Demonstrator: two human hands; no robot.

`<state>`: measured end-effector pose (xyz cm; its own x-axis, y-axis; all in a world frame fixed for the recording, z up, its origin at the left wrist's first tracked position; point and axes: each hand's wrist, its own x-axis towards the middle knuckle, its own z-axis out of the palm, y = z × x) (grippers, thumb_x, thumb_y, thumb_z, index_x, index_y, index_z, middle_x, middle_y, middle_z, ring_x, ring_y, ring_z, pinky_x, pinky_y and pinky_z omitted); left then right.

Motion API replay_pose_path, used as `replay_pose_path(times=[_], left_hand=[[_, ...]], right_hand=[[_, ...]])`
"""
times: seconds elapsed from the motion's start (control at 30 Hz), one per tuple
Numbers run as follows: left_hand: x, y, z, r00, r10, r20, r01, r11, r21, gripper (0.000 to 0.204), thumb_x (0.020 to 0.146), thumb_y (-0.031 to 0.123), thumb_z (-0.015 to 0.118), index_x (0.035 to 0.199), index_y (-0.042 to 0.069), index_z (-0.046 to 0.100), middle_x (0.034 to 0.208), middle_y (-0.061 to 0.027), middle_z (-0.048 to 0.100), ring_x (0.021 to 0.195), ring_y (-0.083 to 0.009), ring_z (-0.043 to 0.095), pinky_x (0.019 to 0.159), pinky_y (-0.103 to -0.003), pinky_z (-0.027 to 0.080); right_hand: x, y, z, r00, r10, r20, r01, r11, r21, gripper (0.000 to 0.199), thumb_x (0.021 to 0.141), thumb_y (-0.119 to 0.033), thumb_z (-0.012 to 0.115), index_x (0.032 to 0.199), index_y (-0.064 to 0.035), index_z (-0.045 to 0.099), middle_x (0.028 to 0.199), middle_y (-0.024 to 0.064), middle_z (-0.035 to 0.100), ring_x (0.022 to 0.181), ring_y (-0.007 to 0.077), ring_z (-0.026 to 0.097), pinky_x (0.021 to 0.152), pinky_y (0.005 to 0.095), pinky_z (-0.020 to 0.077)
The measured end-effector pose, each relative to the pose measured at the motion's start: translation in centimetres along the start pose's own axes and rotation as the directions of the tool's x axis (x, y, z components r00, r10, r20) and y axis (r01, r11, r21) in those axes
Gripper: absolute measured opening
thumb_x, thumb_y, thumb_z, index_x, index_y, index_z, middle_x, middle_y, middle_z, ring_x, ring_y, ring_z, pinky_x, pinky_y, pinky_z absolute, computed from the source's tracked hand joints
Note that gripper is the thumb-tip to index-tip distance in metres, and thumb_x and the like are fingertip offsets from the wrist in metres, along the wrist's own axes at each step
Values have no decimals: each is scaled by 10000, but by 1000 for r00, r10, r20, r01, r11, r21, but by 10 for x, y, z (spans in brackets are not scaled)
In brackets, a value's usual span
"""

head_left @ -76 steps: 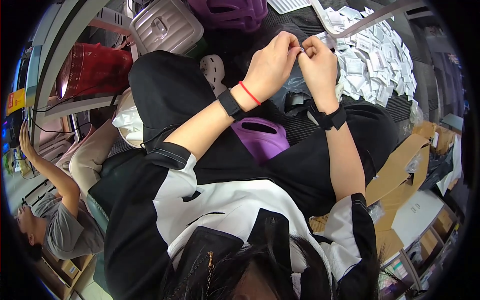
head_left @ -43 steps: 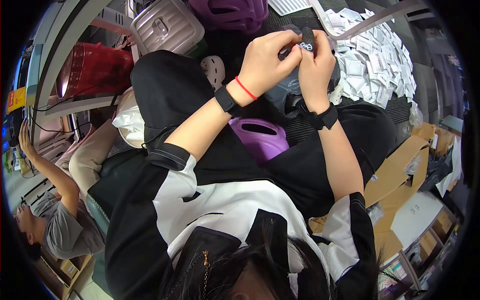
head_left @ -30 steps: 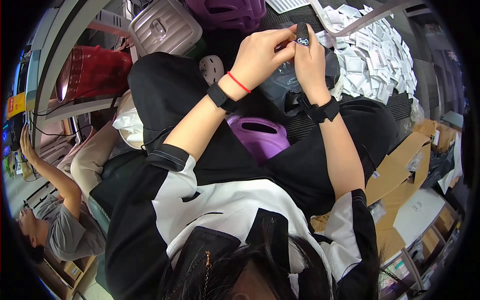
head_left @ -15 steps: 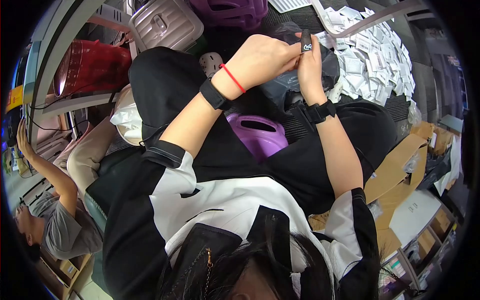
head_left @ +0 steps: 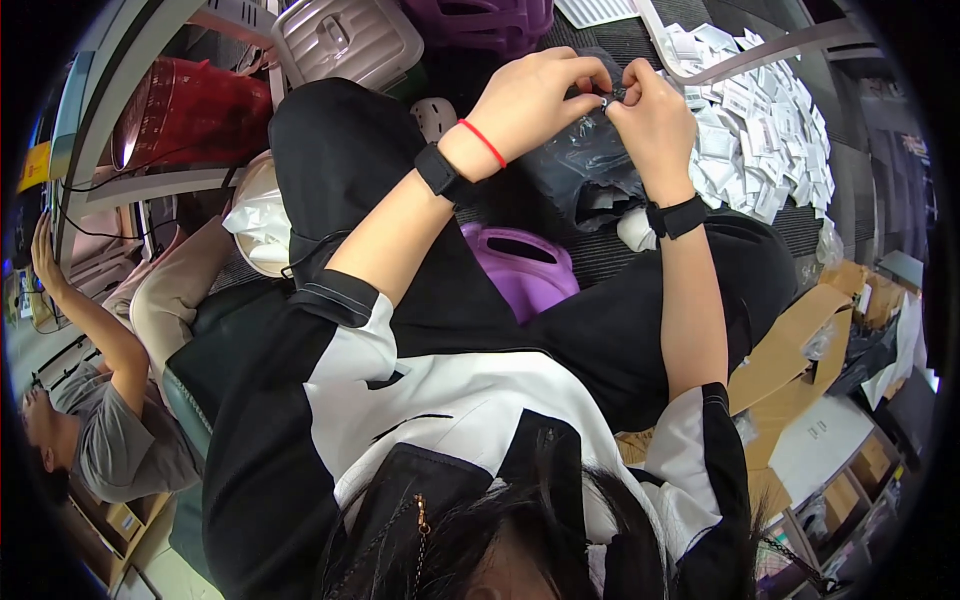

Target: The person sorts small metal components by hand and then inserts them into a black plastic pouch.

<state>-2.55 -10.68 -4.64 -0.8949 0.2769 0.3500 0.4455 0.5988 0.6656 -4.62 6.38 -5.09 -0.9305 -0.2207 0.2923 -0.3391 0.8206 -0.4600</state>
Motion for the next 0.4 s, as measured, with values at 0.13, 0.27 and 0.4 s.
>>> replay_pose_path(times=[0.13, 0.27, 0.4], left_hand=[[-1, -8, 5, 994, 94, 64, -97, 994, 46, 182, 823, 186, 655, 983, 103, 681, 821, -27, 633, 789, -203, 609, 725, -315, 483], [6, -12, 4, 967, 135, 215, -26, 896, -442, 205, 858, 187, 623, 1037, 116, 693, 820, 26, 641, 699, -101, 558, 623, -251, 441], [8, 18, -22, 845, -16, 535, 368, 743, -559, 235, 912, 255, 567, 1075, 160, 709, 769, 84, 612, 571, 0, 397, 498, -171, 276]], right_hand=[[4, 26, 6, 986, -95, 139, 66, 978, 196, 444, 654, -88, 676, 1051, -99, 476, 968, 79, 605, 781, 245, 642, 668, 344, 494], [7, 50, 8, 894, -143, 425, -240, 648, 723, 665, 662, -80, 702, 1254, -98, 402, 1165, 89, 553, 892, 177, 607, 736, 322, 487], [4, 19, -26, 650, -412, 638, -479, 430, 765, 922, 704, -196, 754, 1463, -171, 231, 1334, 53, 455, 998, 155, 515, 957, 259, 394]])
